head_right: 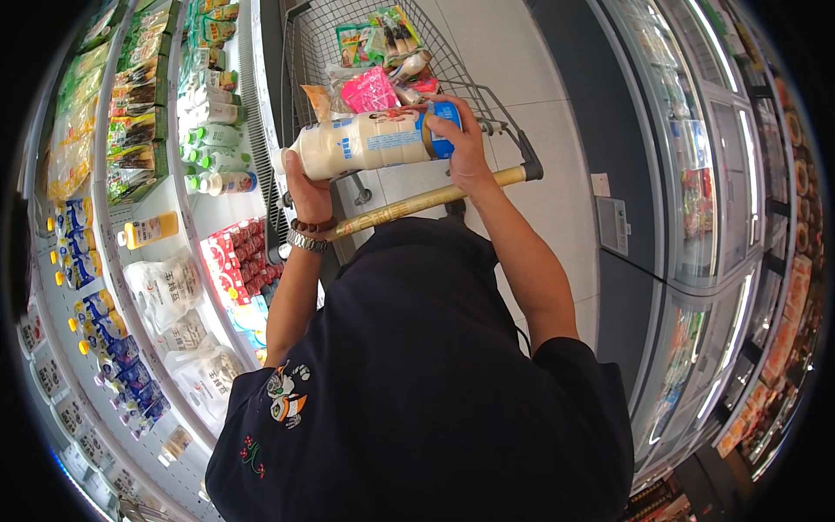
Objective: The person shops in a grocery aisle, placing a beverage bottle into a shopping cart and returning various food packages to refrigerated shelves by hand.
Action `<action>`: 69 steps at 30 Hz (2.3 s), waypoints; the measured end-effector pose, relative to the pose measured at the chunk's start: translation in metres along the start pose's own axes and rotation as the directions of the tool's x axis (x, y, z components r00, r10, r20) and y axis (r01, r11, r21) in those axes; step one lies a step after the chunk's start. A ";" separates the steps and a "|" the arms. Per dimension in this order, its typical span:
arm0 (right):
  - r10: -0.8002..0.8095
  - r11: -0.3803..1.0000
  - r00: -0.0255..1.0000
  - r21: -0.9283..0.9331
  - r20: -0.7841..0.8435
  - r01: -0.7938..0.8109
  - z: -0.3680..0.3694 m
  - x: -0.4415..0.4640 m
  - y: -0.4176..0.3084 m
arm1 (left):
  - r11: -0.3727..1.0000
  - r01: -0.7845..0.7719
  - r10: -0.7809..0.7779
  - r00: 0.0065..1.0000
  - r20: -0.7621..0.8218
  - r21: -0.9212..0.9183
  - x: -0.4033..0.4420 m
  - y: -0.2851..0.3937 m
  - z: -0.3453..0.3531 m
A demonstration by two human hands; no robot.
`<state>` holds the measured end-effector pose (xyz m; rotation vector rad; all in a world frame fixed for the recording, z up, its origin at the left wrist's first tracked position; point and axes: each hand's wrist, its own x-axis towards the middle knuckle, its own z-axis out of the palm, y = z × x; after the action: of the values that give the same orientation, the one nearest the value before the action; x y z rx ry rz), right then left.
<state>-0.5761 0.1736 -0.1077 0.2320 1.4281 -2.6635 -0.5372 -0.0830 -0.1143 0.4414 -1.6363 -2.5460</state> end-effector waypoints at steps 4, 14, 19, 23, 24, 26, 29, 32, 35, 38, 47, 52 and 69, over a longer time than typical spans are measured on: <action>-0.012 1.000 1.000 -0.007 -0.007 0.012 0.006 -0.002 -0.005 | 1.000 0.009 -0.009 1.000 0.000 0.011 0.000 0.000 -0.001; -0.046 0.997 0.999 -0.054 0.014 0.046 0.008 -0.002 -0.003 | 0.999 0.021 -0.023 0.998 -0.066 -0.028 0.005 -0.014 -0.013; -0.018 0.995 0.997 -0.092 0.068 0.024 0.023 0.009 -0.017 | 0.994 -0.036 0.022 0.991 -0.135 -0.102 0.000 -0.003 -0.007; -0.025 0.994 0.994 -0.104 0.103 0.036 0.046 0.012 -0.031 | 0.981 -0.095 0.066 0.984 -0.165 -0.172 0.012 -0.002 -0.010; -0.041 0.991 0.995 -0.124 0.089 0.052 0.044 0.014 -0.032 | 0.971 -0.082 0.053 0.990 -0.133 -0.224 0.009 0.006 -0.003; -0.012 0.993 0.994 -0.113 0.105 0.024 0.040 0.020 -0.028 | 0.960 -0.046 0.029 0.997 -0.068 -0.275 0.010 0.014 0.000; 0.025 0.993 0.992 -0.115 0.127 -0.010 0.034 0.025 -0.027 | 0.935 0.016 -0.029 0.999 -0.031 -0.353 0.018 0.009 -0.002; 0.023 0.988 0.992 -0.153 0.126 -0.003 0.023 0.032 -0.022 | 0.932 0.039 -0.030 0.999 0.030 -0.360 0.022 0.012 0.006; 0.023 0.986 0.994 -0.166 0.111 -0.004 0.019 0.032 -0.023 | 0.929 0.062 -0.062 0.998 0.012 -0.365 0.034 0.000 0.005; 0.018 0.986 0.994 -0.165 0.110 0.000 0.005 0.041 -0.008 | 0.900 0.130 -0.141 0.990 0.005 -0.417 0.037 -0.002 0.007; 0.066 0.985 0.998 -0.162 0.015 -0.063 -0.002 0.026 0.003 | 0.955 0.147 -0.169 0.983 -0.066 -0.259 0.029 -0.015 -0.001; 0.017 0.941 0.999 -0.337 0.042 -0.002 -0.006 0.030 0.005 | 0.958 0.118 -0.130 0.991 -0.029 -0.263 0.035 -0.016 -0.001; 0.028 0.969 0.997 -0.246 0.078 -0.008 0.006 0.023 0.001 | 0.957 0.137 -0.154 0.987 -0.048 -0.254 0.038 -0.014 -0.004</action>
<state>-0.5990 0.1676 -0.1099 0.1124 1.6999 -2.4194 -0.5707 -0.0893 -0.1356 0.6361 -1.2803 -2.7616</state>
